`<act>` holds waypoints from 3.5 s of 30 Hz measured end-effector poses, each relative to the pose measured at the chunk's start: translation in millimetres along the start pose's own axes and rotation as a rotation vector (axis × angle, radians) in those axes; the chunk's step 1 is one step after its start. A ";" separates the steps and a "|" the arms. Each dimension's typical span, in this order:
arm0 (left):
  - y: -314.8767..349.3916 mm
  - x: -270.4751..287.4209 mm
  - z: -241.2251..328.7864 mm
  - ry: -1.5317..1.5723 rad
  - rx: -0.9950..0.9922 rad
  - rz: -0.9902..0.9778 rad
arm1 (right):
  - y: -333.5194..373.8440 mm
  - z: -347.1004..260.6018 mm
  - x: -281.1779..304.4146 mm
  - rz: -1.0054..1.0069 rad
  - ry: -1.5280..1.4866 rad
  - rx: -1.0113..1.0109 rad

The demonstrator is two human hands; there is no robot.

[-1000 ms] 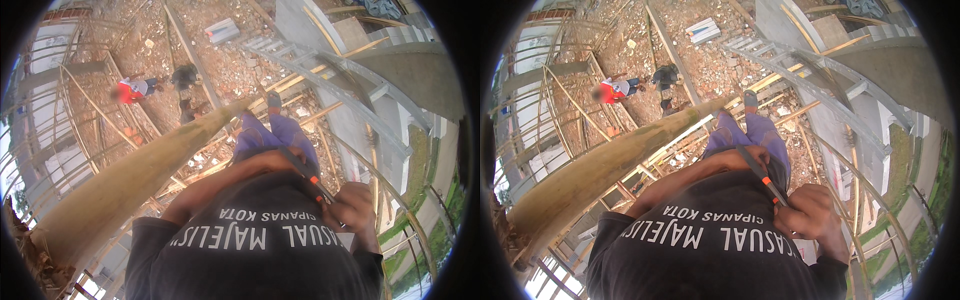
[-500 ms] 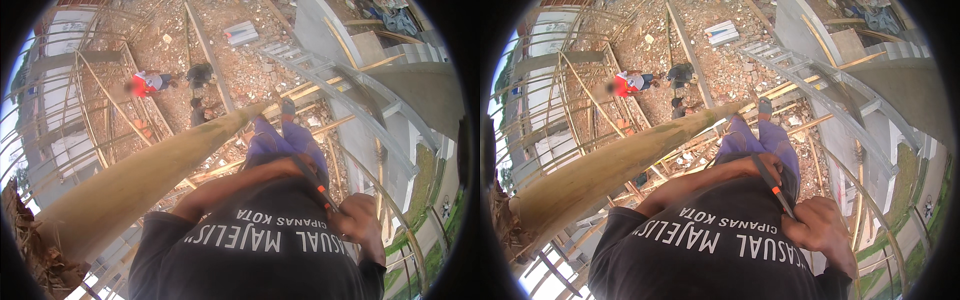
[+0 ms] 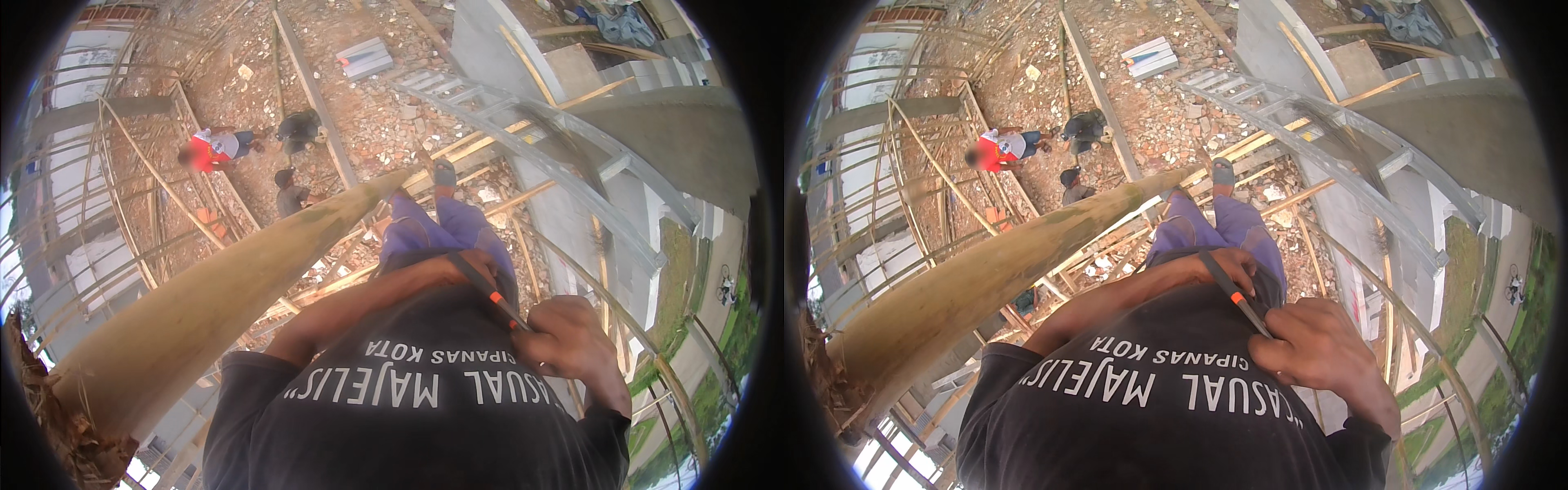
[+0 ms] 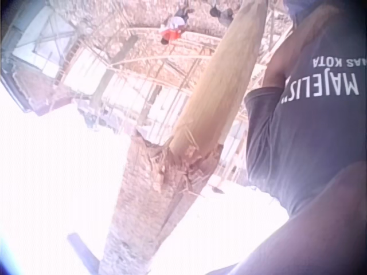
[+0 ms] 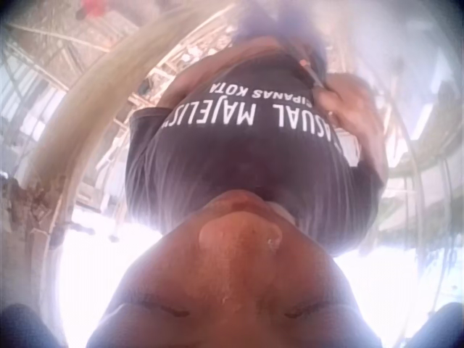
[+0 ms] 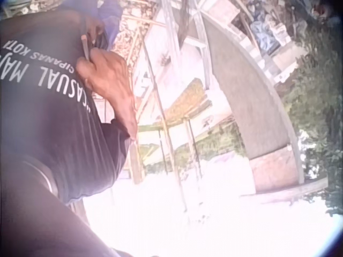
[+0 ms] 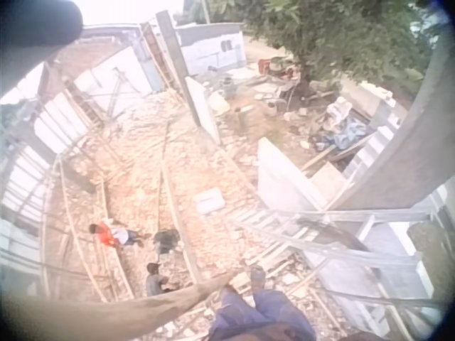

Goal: The person climbs a bamboo scaffold and uses bolt cutters to trim and adjust bamboo poles. They reposition the poles and secure them with wire ties while working at height.

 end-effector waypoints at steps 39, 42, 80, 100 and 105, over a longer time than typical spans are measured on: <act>56.1 -13.1 40.3 -0.246 -0.227 0.019 | 68.8 2.9 -51.5 0.421 0.220 -0.008; 52.7 -10.1 47.0 -0.294 -0.286 0.047 | 72.6 21.2 -67.0 0.422 0.138 -0.055; 9.7 23.3 -4.0 -0.283 -0.194 0.180 | 89.3 54.7 -85.9 0.281 -0.857 -0.600; 74.2 179.4 -152.5 -0.611 0.147 0.924 | 255.7 376.4 7.5 0.414 0.518 -1.378; 104.7 219.3 -310.3 -0.816 0.304 0.805 | 301.4 407.3 35.8 -0.155 0.782 -1.637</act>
Point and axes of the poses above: each hand's wrist, its own y-axis away from the middle knuckle, its own x-axis out of the back of the hand, z = x × y, the point moved 8 cm from there along -y, towards the middle knuckle, and after that the axes turned 2 degrees about -z, right-handed, at the moved point
